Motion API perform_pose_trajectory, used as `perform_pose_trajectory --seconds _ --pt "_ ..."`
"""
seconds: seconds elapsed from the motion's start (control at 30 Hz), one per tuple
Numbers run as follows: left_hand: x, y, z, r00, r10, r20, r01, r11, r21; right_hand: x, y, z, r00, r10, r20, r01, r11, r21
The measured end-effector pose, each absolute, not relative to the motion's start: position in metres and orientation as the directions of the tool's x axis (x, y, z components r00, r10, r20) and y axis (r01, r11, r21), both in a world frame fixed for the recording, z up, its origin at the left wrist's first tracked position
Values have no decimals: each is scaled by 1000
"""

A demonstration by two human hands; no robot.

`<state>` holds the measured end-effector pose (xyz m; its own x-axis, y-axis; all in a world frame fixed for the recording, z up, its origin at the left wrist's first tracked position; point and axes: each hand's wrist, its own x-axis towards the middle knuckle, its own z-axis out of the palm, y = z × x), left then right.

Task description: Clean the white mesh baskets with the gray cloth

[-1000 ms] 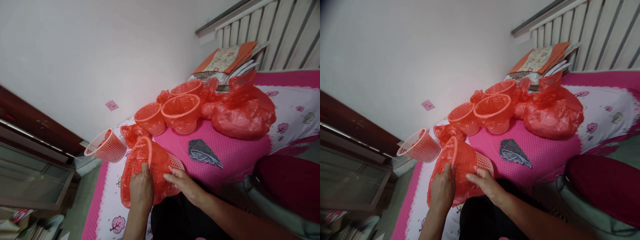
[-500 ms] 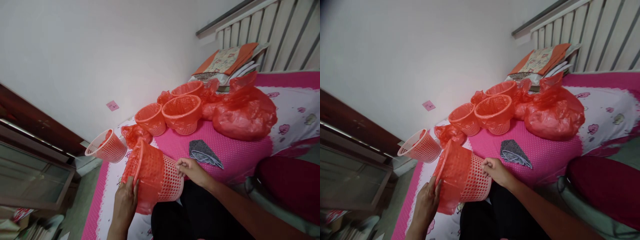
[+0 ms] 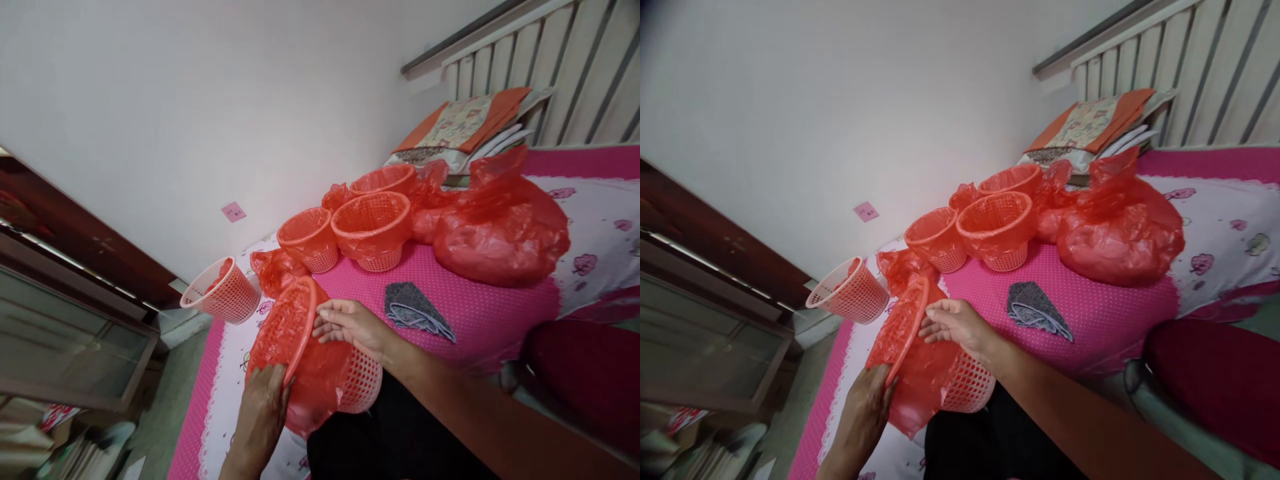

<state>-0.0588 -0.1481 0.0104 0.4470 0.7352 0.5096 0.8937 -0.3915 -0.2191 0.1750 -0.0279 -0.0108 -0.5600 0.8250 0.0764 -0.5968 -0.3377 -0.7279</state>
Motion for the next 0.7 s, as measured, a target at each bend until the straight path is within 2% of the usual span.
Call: perform_pose_trajectory --seconds 0.13,0.33,0.47,0.6,0.7 --pt "-54 -146 13 476 716 510 878 -414 -238 174 -38 -8 -544 838 43 -682 -412 -605" --pt "-59 -144 14 482 753 449 876 -431 -218 173 -38 -2 -464 885 -18 -746 -402 -531" --pt "-62 -141 16 484 765 425 875 -436 -211 173 -35 1 -469 881 -57 -765 -438 -471" --pt "-67 -139 17 500 759 416 866 -448 -223 175 -35 2 -476 877 -68 -768 -451 -454" --pt "-69 -143 21 470 779 414 882 -435 -182 177 -36 3 -468 882 -56 -767 -437 -470"
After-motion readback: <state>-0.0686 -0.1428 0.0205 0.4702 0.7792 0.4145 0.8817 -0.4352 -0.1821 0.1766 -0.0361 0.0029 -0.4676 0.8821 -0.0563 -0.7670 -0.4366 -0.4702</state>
